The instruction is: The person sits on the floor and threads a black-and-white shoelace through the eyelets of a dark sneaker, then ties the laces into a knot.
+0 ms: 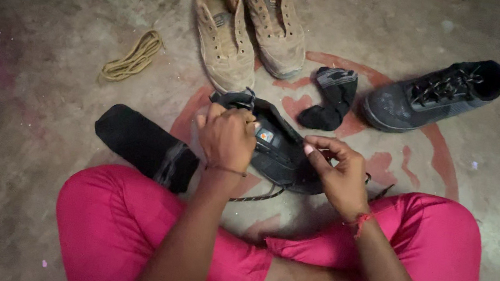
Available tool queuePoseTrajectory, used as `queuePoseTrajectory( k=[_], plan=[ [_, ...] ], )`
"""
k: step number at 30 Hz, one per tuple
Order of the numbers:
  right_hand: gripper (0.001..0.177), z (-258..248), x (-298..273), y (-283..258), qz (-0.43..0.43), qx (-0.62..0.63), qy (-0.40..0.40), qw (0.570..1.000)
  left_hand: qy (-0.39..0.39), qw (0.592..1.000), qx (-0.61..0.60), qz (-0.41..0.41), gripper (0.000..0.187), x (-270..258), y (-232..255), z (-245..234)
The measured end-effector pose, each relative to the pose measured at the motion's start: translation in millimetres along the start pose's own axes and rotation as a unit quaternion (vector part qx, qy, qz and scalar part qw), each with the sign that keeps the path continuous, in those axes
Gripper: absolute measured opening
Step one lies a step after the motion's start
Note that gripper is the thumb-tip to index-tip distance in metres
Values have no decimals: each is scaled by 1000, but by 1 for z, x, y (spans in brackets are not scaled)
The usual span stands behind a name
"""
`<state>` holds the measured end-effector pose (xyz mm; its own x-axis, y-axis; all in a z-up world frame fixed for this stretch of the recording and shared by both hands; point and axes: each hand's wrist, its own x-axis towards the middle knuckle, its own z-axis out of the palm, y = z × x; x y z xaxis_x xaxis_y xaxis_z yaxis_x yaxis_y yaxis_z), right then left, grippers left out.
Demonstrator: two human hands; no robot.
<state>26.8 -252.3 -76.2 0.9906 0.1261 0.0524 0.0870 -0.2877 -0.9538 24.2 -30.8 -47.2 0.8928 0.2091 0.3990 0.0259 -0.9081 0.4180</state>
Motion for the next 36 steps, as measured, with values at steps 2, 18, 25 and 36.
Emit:
queuePoseTrajectory(
  k=[2, 18, 25, 36],
  plan=[
    [26, 1, 1, -6, -7, 81, -36, 996, 4, 996, -68, 65, 8, -2, 10, -9],
    [32, -33, -5, -16, 57, 300, -65, 950, -98, 920, -361, 113, 13, -16, 52, -20],
    [22, -31, -8, -17, 57, 307, -88, 946, -86, 899, -424, 64, 11, -17, 53, -23],
    [18, -34, -13, -24, 54, 345, -118, 930, -80, 899, -425, 77, 11, -17, 56, -29]
  ],
)
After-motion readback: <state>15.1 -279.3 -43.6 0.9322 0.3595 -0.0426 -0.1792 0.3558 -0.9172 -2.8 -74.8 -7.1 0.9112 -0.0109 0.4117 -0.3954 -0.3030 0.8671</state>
